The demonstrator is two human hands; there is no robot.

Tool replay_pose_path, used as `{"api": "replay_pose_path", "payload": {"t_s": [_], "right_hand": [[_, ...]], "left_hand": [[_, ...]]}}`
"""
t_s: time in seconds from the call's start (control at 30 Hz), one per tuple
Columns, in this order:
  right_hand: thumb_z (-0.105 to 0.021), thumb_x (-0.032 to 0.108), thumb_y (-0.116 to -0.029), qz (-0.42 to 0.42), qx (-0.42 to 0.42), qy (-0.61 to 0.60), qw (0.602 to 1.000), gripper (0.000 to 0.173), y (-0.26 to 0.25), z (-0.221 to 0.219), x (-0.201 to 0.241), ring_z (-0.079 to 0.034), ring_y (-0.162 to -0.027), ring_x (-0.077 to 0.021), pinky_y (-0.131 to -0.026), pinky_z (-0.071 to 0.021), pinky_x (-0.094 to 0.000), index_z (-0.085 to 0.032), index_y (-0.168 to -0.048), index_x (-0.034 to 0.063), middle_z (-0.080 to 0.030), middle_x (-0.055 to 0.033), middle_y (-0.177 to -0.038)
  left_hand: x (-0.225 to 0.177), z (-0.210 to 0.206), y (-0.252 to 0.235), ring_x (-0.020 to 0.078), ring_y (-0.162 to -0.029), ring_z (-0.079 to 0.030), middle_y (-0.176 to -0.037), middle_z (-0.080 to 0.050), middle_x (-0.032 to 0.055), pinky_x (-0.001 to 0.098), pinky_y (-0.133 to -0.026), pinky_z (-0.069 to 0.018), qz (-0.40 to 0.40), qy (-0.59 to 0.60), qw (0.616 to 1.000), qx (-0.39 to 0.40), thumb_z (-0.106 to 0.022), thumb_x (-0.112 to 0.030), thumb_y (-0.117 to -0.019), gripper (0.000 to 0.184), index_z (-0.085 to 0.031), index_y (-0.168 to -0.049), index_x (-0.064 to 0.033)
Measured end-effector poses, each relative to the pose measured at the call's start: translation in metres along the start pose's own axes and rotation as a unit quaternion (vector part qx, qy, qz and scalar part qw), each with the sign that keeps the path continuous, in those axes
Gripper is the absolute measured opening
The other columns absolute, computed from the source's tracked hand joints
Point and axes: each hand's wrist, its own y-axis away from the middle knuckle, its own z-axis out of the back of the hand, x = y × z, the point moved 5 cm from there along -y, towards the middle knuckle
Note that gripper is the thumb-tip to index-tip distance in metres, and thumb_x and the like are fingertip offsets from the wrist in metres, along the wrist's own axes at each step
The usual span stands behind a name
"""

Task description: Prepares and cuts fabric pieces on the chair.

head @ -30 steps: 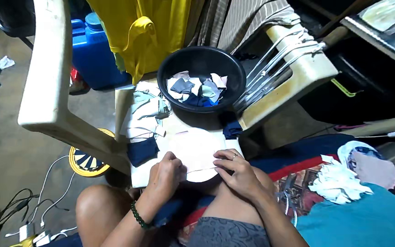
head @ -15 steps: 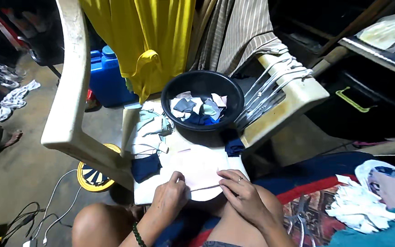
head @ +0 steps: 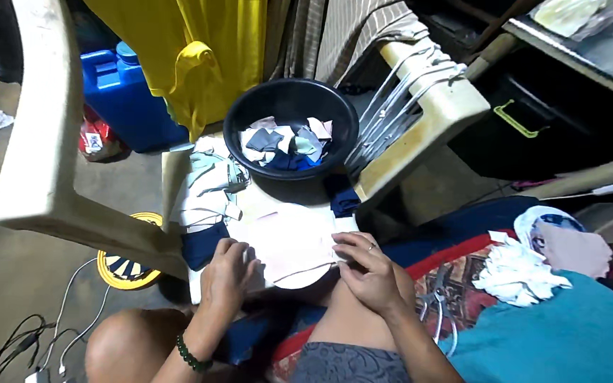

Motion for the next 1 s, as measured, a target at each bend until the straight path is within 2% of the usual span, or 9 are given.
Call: {"api": "replay_pose_path", "payload": {"t_s": [0.07,0.13,0.17,0.3,0.43,0.6,0.7,0.77,1.0], "right_hand": [[-0.068,0.020,-0.0830,0.031,0.008,0.025,0.999,0.023,0.003,-0.004,0.004,-0.060,-0.112,-0.0222,-0.102,-0.0452,-0.0260,-0.075,-0.098,0.0048,-0.070,-0.0155,-0.110],[-0.069,0.035,-0.0857,0.073,0.039,0.060,0.995,0.027,0.007,-0.012,0.011,-0.057,-0.112,-0.0216,-0.100,-0.0438,-0.0279,-0.073,-0.102,0.0141,-0.065,-0.0116,-0.111],[-0.068,0.037,-0.0873,0.089,0.055,0.073,0.992,0.027,0.010,-0.017,0.015,-0.056,-0.111,-0.0221,-0.099,-0.0444,-0.0292,-0.073,-0.104,0.0174,-0.063,-0.0108,-0.112],[-0.060,0.025,-0.0954,0.140,0.081,0.106,0.981,0.018,0.023,-0.033,0.033,-0.060,-0.103,-0.0240,-0.092,-0.0479,-0.0313,-0.077,-0.097,0.0208,-0.066,-0.0105,-0.107],[-0.056,0.016,-0.0949,0.168,0.065,0.122,0.976,0.020,0.022,-0.031,0.036,-0.059,-0.095,-0.0227,-0.088,-0.0471,-0.0297,-0.074,-0.086,0.0194,-0.065,-0.0077,-0.094],[-0.054,0.008,-0.0933,0.142,0.072,0.084,0.984,0.023,0.008,-0.009,0.016,-0.059,-0.088,-0.0191,-0.081,-0.0492,-0.0252,-0.074,-0.083,0.0125,-0.063,-0.0085,-0.088],[-0.056,0.001,-0.0918,0.110,0.091,0.038,0.989,0.021,-0.003,0.003,0.004,-0.066,-0.100,-0.0196,-0.095,-0.0505,-0.0223,-0.075,-0.084,0.0038,-0.070,-0.0153,-0.099],[-0.057,-0.001,-0.0907,0.100,0.097,0.012,0.990,0.019,-0.010,0.008,0.000,-0.067,-0.107,-0.0204,-0.100,-0.0494,-0.0227,-0.075,-0.083,0.0000,-0.072,-0.0184,-0.104],[-0.057,-0.003,-0.0888,0.111,0.096,-0.019,0.989,0.018,-0.029,0.000,-0.009,-0.068,-0.106,-0.0203,-0.099,-0.0504,-0.0219,-0.073,-0.082,-0.0052,-0.072,-0.0225,-0.106]], "left_hand": [[0.002,0.000,-0.002,0.0344,-0.091,-0.070,-0.117,-0.067,0.0226,0.0501,-0.075,-0.0586,0.008,-0.004,1.000,-0.006,-0.076,-0.014,-0.0907,0.031,-0.072,-0.118,0.0006],[0.003,-0.001,-0.004,0.0338,-0.091,-0.070,-0.117,-0.066,0.0221,0.0491,-0.075,-0.0587,0.012,-0.002,1.000,0.003,-0.076,-0.014,-0.0911,0.028,-0.073,-0.116,-0.0010],[0.003,-0.002,-0.005,0.0331,-0.091,-0.070,-0.116,-0.066,0.0217,0.0485,-0.075,-0.0586,0.016,0.001,1.000,0.005,-0.075,-0.014,-0.0913,0.028,-0.073,-0.116,-0.0015],[0.004,-0.002,-0.006,0.0329,-0.091,-0.070,-0.114,-0.067,0.0216,0.0484,-0.075,-0.0582,0.020,0.012,1.000,0.002,-0.075,-0.013,-0.0908,0.028,-0.073,-0.116,-0.0006],[0.004,0.001,-0.009,0.0338,-0.092,-0.070,-0.114,-0.067,0.0222,0.0497,-0.078,-0.0582,0.027,0.022,0.999,-0.003,-0.074,-0.011,-0.0909,0.029,-0.073,-0.117,0.0010],[0.005,0.002,-0.010,0.0322,-0.095,-0.070,-0.115,-0.068,0.0213,0.0486,-0.082,-0.0583,0.027,0.039,0.999,-0.016,-0.072,-0.010,-0.0922,0.028,-0.072,-0.117,0.0016],[0.002,0.003,-0.010,0.0327,-0.098,-0.070,-0.117,-0.068,0.0212,0.0495,-0.083,-0.0581,0.016,0.042,0.999,-0.019,-0.072,-0.010,-0.0923,0.027,-0.072,-0.117,0.0018],[0.002,0.002,-0.011,0.0333,-0.100,-0.070,-0.118,-0.069,0.0212,0.0503,-0.084,-0.0581,0.001,0.045,0.999,-0.021,-0.072,-0.010,-0.0917,0.027,-0.072,-0.116,0.0022],[0.001,0.003,-0.016,0.0349,-0.102,-0.070,-0.117,-0.069,0.0214,0.0523,-0.088,-0.0562,0.023,0.044,0.999,0.009,-0.072,-0.009,-0.0926,0.026,-0.072,-0.116,0.0033]]}}
